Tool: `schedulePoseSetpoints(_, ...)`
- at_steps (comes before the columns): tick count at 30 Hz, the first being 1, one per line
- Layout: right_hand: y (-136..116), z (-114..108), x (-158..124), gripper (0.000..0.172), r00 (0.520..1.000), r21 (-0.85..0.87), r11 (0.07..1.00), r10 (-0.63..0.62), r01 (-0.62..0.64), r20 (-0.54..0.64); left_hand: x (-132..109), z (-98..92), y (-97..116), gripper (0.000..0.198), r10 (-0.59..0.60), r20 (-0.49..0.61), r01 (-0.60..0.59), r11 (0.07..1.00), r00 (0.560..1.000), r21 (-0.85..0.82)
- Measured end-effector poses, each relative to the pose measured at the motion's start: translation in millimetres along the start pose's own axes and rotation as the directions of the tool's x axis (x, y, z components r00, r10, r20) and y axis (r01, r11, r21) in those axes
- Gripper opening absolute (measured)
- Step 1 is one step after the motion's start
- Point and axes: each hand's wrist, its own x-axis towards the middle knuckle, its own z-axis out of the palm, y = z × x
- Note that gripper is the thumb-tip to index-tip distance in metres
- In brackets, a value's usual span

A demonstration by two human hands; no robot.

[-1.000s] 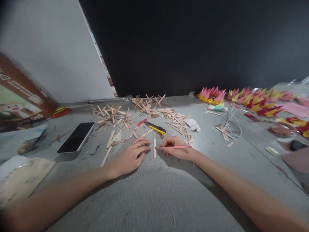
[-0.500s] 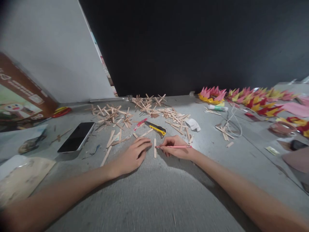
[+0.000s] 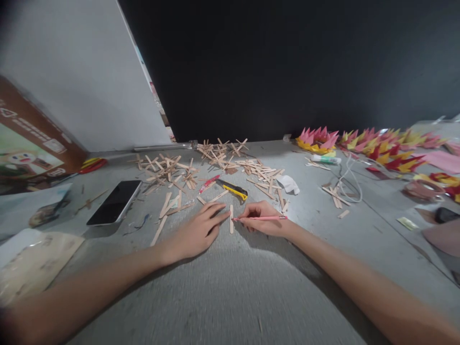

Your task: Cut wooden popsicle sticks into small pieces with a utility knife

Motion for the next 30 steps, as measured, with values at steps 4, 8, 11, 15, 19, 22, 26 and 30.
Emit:
schedulePoseSetpoints(4, -2.3, 0.8, 0.3, 0.031, 1.000, -0.009, 1.000, 0.012, -0.013, -0.009, 0.0, -1.2, 0.1, 0.048, 0.000, 0.004, 0.000, 1.000, 1.000, 0.003)
schedulePoseSetpoints(8, 0.0, 0.5, 1.0, 0.033, 1.000, -0.018, 1.000, 0.016, -0.016, -0.007, 0.6, -4.7, 1.7, 0.049, 0.006, 0.023, -0.006, 1.000, 1.000, 0.017)
schedulePoseSetpoints(11, 2.3, 0.5, 1.1, 0.034, 1.000, -0.025, 0.999, 0.019, -0.020, -0.014, 1.1, -5.7, 2.5, 0.049, 0.010, 0.022, -0.011, 1.000, 1.000, 0.028)
schedulePoseSetpoints(15, 3.5, 0.8, 0.5, 0.033, 0.999, -0.042, 0.999, 0.025, -0.026, -0.023, 1.1, -4.0, 1.9, 0.049, 0.020, 0.001, -0.020, 1.000, 1.000, 0.022)
schedulePoseSetpoints(19, 5.2, 0.3, 0.1, 0.032, 0.999, -0.043, 0.999, 0.021, -0.023, -0.036, 1.0, -3.2, 1.9, 0.049, 0.013, 0.003, -0.013, 1.000, 1.000, 0.012)
schedulePoseSetpoints(22, 9.0, -1.0, -1.1, 0.033, 1.000, -0.041, 0.999, 0.017, -0.018, -0.026, 1.3, -3.7, 2.1, 0.049, 0.008, 0.009, -0.008, 1.000, 1.000, 0.017)
schedulePoseSetpoints(26, 15.7, -2.5, -4.8, 0.035, 0.997, -0.002, 1.000, -0.014, 0.014, -0.079, 2.0, -3.8, 1.6, 0.048, 0.018, 0.019, -0.019, 0.999, 1.000, 0.042)
schedulePoseSetpoints(30, 19.1, -3.2, -7.1, 0.034, 0.985, 0.010, 0.997, -0.069, 0.071, -0.159, 1.8, -1.6, 1.7, 0.046, 0.058, 0.092, -0.067, 0.993, 0.994, 0.094)
